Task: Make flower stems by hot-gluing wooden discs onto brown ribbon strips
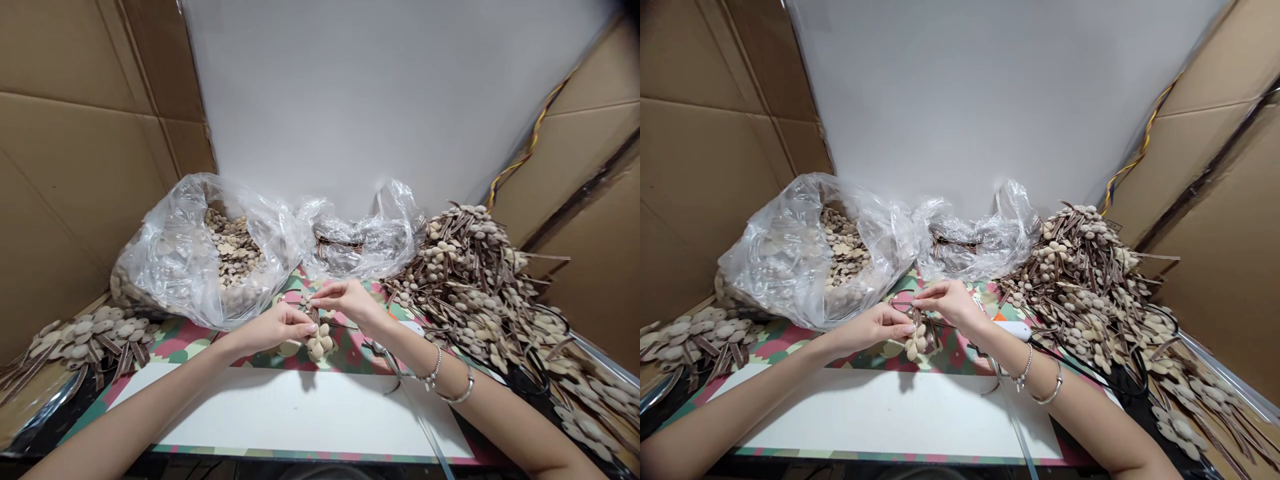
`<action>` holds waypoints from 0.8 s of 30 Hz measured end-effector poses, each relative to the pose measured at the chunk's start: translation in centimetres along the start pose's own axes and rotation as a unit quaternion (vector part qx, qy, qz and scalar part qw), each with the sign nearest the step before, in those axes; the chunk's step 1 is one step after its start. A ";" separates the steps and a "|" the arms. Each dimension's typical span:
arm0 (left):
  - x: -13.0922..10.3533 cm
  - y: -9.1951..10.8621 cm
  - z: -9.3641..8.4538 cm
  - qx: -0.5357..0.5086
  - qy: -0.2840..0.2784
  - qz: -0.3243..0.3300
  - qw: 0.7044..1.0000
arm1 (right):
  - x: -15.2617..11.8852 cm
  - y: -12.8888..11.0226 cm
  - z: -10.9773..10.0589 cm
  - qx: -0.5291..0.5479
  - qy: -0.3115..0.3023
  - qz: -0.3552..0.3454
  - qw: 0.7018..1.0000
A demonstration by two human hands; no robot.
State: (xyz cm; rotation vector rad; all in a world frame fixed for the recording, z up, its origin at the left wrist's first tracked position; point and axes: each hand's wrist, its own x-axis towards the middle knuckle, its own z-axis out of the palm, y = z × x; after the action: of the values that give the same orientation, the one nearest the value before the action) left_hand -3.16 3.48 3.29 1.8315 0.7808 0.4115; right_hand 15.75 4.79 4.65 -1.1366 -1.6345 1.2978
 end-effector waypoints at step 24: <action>-0.1 1.1 0.2 -0.144 0.130 0.063 0.979 | -3.3 0.2 -2.8 -0.043 -0.160 0.067 0.984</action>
State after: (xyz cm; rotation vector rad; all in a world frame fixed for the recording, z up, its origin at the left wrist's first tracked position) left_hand -2.75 3.02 4.28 1.5761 0.7382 0.8162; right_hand 19.50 2.62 4.96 -1.1508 -1.8879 1.5755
